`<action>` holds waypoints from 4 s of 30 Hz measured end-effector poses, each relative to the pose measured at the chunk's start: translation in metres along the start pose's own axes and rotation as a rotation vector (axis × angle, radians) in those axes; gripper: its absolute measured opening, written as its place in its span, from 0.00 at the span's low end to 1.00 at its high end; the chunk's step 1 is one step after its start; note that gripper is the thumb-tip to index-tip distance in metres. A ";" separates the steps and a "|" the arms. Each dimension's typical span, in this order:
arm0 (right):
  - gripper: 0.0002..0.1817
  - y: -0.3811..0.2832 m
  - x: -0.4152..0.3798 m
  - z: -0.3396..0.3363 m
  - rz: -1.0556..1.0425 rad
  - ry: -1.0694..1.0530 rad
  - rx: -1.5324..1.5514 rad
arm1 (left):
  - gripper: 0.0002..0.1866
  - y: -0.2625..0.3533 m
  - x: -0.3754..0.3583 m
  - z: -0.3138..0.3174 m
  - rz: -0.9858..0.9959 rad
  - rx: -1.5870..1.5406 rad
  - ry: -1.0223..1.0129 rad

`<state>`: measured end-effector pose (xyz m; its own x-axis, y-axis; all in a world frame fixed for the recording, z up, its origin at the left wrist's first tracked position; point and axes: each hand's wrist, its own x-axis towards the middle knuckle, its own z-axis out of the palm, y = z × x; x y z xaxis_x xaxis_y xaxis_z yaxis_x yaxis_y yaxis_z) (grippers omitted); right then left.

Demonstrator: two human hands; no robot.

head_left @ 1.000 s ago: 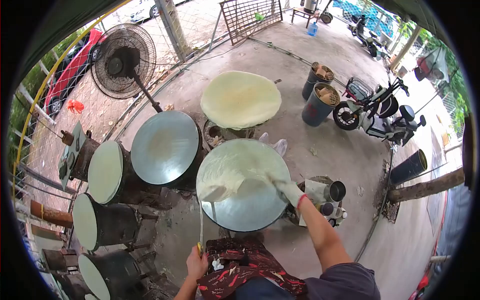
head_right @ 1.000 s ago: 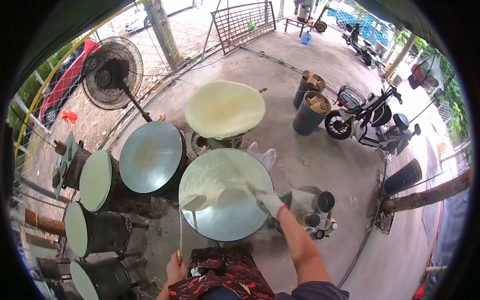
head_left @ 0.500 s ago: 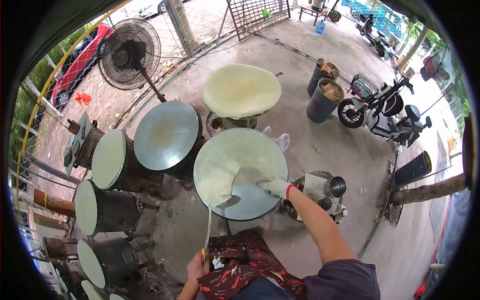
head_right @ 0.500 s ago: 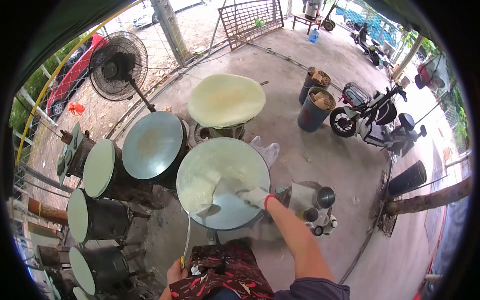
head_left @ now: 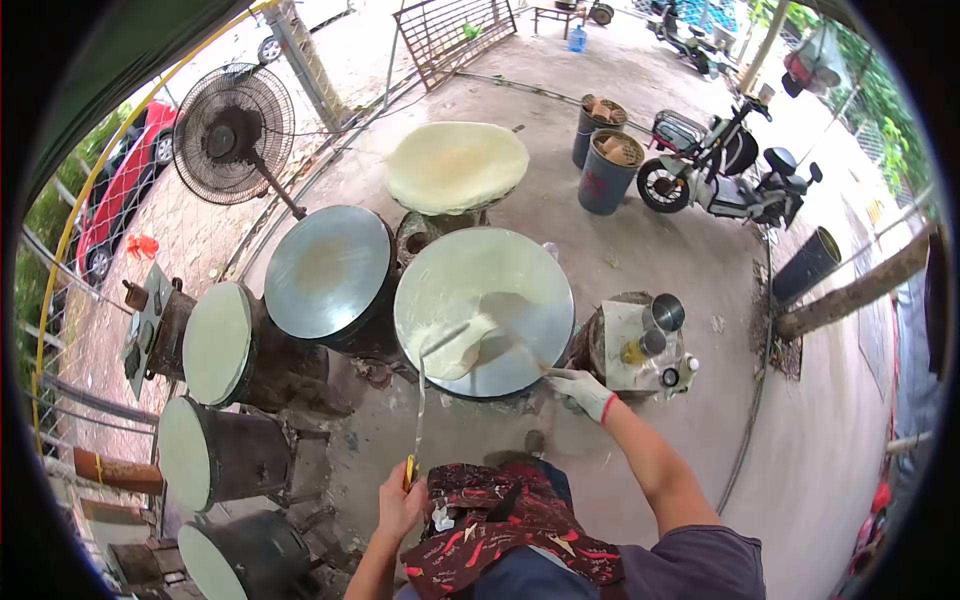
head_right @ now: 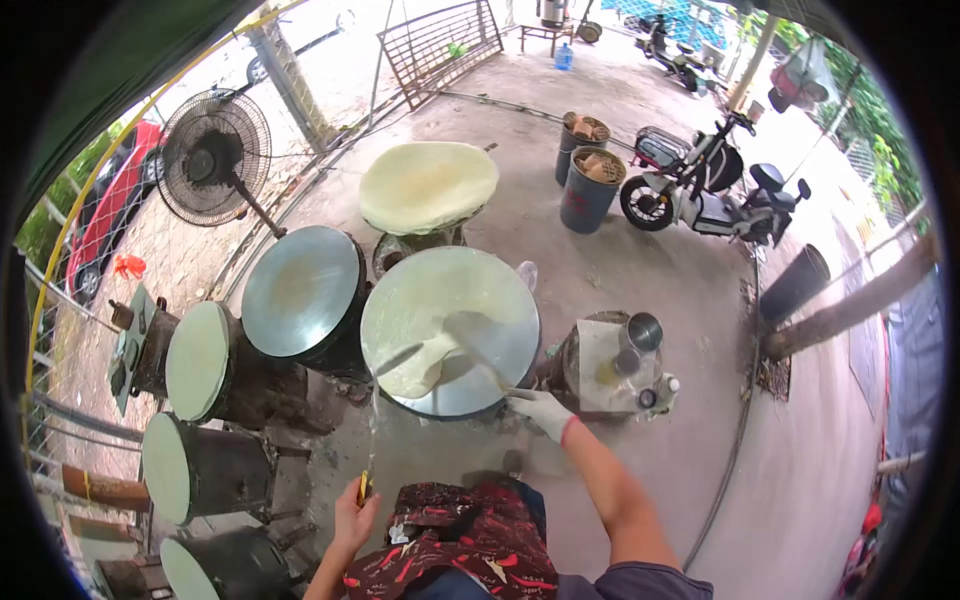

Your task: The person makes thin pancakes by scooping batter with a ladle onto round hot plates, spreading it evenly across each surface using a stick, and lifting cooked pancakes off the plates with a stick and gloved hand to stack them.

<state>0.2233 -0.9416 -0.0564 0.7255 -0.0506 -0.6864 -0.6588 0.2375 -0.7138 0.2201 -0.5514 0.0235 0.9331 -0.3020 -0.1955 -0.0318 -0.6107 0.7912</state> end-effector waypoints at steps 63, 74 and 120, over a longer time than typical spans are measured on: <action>0.18 0.095 -0.027 -0.014 -0.491 0.063 -0.930 | 0.08 0.061 -0.070 0.048 -0.316 -1.421 -0.188; 0.23 0.014 0.043 -0.014 -0.475 0.520 -0.621 | 0.09 0.036 -0.050 0.015 -0.392 -1.463 -0.261; 0.20 0.068 -0.012 0.009 -0.013 0.374 0.309 | 0.06 0.047 0.074 0.108 -0.474 -0.495 -0.064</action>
<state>0.1717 -0.9163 -0.0949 0.5749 -0.3870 -0.7209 -0.5192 0.5084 -0.6870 0.2487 -0.6818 -0.0163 0.7820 -0.1368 -0.6081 0.5566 -0.2860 0.7800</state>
